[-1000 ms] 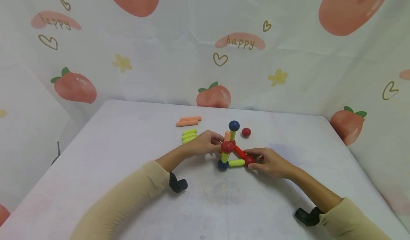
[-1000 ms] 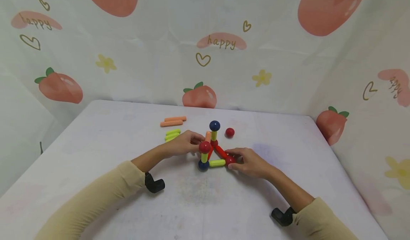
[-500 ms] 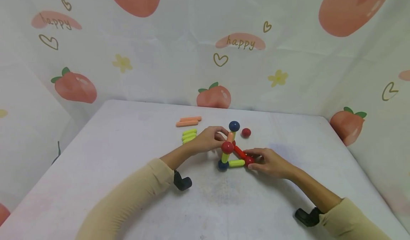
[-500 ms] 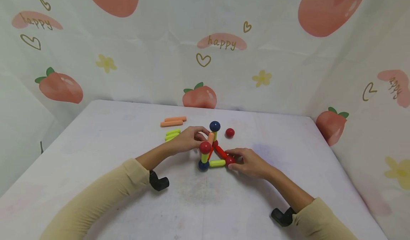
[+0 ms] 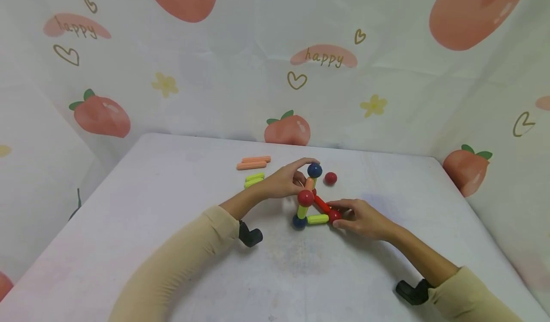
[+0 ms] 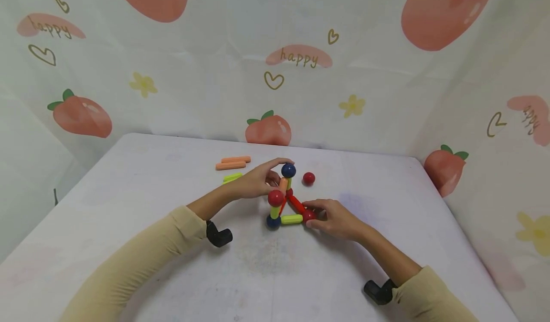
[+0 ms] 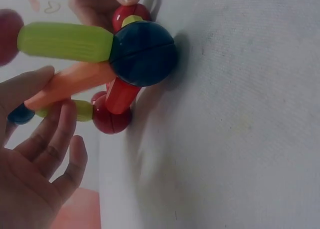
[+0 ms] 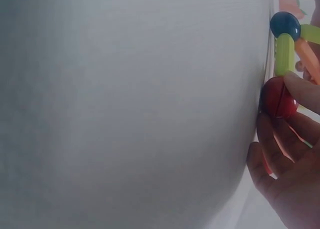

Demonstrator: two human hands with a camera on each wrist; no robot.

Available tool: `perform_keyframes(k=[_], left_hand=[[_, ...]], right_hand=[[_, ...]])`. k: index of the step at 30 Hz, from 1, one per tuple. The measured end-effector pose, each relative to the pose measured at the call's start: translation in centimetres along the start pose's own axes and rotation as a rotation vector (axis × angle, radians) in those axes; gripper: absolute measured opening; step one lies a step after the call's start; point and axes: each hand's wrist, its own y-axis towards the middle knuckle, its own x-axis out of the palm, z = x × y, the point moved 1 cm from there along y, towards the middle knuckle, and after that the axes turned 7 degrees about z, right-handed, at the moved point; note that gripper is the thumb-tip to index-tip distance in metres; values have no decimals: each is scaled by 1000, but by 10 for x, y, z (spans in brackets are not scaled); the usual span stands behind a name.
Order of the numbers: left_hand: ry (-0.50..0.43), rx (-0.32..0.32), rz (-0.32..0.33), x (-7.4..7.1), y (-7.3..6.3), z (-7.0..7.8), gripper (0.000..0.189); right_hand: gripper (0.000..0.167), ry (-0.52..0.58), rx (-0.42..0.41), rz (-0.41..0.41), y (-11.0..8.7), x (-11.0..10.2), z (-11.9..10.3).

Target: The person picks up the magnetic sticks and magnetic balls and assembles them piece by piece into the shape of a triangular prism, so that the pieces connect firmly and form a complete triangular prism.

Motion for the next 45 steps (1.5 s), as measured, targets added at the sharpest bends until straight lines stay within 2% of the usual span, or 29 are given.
perform_keyframes(k=[6,11,17,23,28,31,35,40,45], left_hand=[[13,9,9,-1,-1,1,68],[43,-28,19,-8,-7,1,71],[85,-96,91,-38,-31,-13,58],[16,-181,164,-72,-61,-30,55],[62,-268,200,-85,-80,-37,49],[113,-310,196,-88,-85,-38,45],[161,-326,191,-87,-88,-39,42],[181,-310,173,-80,-89,-42,40],[241,-271,174,-71,-88,-42,41]], right_hand=[[54,-9,2,1,0,0,2],[54,-8,14,1,-1,1,2],[54,-15,9,-1,0,1,0],[54,-17,6,7,0,0,-2],[54,-16,12,13,-1,0,-3],[54,-11,21,10,-1,0,-3],[54,-12,17,9,-1,0,-2],[54,-14,4,6,-1,0,-1],[54,-15,11,9,-1,1,-1]])
